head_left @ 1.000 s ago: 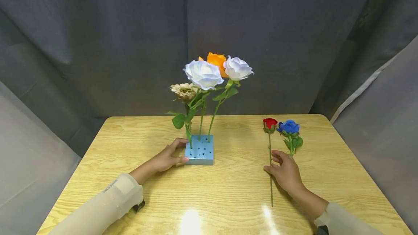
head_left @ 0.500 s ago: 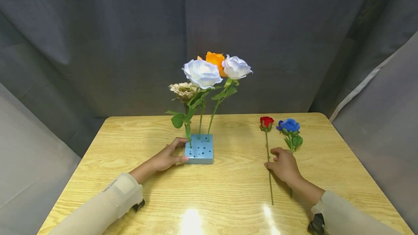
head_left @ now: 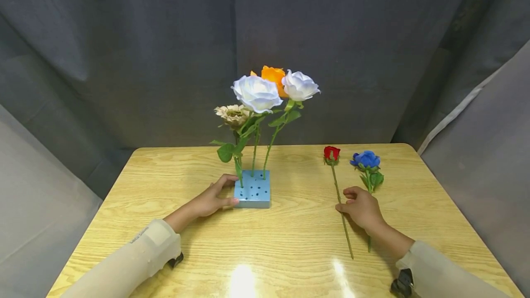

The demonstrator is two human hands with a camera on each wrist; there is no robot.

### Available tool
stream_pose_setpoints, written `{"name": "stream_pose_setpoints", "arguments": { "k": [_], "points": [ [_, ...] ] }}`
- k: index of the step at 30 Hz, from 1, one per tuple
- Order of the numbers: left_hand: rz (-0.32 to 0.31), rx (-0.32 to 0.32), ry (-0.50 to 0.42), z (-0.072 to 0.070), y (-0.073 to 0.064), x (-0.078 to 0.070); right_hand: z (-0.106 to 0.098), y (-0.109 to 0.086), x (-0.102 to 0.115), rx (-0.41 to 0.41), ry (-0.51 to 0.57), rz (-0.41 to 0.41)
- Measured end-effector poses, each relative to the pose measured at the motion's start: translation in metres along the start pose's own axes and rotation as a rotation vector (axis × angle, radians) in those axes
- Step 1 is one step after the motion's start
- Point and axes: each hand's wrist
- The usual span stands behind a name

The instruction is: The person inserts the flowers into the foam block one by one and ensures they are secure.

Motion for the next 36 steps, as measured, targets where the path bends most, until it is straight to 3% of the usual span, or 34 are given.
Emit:
{"name": "stream_pose_setpoints", "arguments": {
  "k": [11, 27, 36],
  "points": [
    [0.018, -0.005, -0.031, 0.001, 0.001, 0.005, -0.011, 0.012, -0.001, 0.08, 0.03, 0.026],
    [0.009, -0.008, -0.008, 0.001, 0.0, 0.004, -0.018, 0.022, -0.002, 0.298, 0.586, 0.217],
    [0.02, 0.001, -0.01, 0.001, 0.002, 0.004, -0.016, 0.016, 0.002, 0.362, 0.768, 0.202]
  ]
}}
Point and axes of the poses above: each hand's wrist, its own y-axis towards the middle knuckle, its own z-axis out of the palm, x = y × z, and after that the axes turned 6 degrees about -y, right-handed
